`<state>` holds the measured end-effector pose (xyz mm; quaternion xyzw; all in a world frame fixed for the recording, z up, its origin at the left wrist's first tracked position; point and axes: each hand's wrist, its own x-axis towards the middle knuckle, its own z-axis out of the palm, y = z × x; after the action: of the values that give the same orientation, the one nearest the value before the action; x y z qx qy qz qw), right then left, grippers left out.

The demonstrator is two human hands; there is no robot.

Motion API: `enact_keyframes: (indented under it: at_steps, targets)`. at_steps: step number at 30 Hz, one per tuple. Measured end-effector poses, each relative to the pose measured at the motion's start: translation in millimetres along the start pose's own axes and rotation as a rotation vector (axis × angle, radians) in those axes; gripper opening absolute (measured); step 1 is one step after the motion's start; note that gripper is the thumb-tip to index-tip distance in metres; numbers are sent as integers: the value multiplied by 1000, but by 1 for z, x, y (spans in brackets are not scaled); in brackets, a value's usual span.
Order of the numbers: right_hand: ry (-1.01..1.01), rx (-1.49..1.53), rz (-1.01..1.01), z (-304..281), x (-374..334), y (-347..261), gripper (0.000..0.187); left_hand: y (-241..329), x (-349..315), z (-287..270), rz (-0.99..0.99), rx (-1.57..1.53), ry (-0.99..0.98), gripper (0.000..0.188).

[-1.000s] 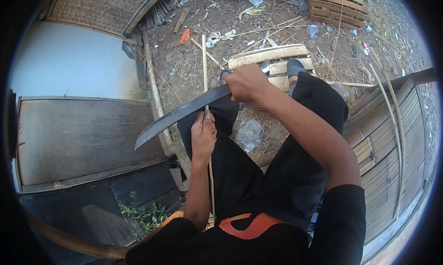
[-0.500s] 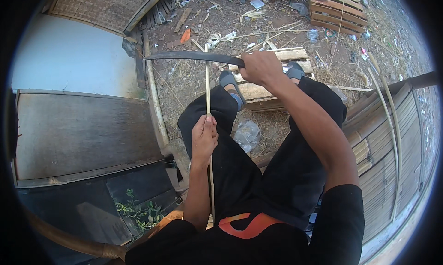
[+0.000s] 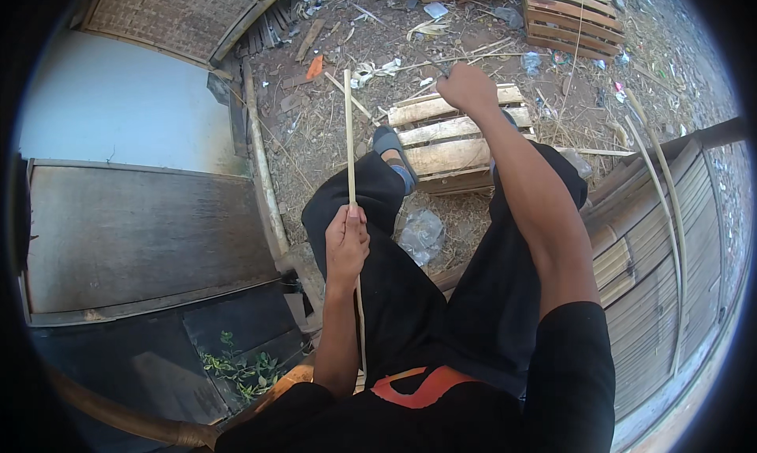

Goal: The person whittles a long strip of bamboo with a machete, repeatedly shaving off thin layers of material while sitting on a wooden frame.

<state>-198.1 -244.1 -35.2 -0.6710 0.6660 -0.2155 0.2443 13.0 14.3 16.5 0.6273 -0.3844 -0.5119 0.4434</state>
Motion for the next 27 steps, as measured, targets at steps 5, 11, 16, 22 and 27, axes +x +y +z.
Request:
enact_keyframes:
  at_steps: [5, 11, 16, 22, 27]
  targets:
    - [-160, 669, 202, 6, -3, -4, 41, 11, 13, 1, -60, -78, -35, 28]
    - [-395, 959, 87, -2, -73, -64, 40, 3, 16, 0, -18, -70, -12, 26]
    - [-473, 962, -98, 20, -99, -80, 46, 1, 9, 5, 47, 86, -74, 34]
    - [-363, 1052, -81, 2, -90, -90, 24, -14, -15, -12, 113, -238, -226, 60]
    - [-278, 1259, 112, -50, -79, -74, 23, -44, -80, -49, 541, 918, -269, 34]
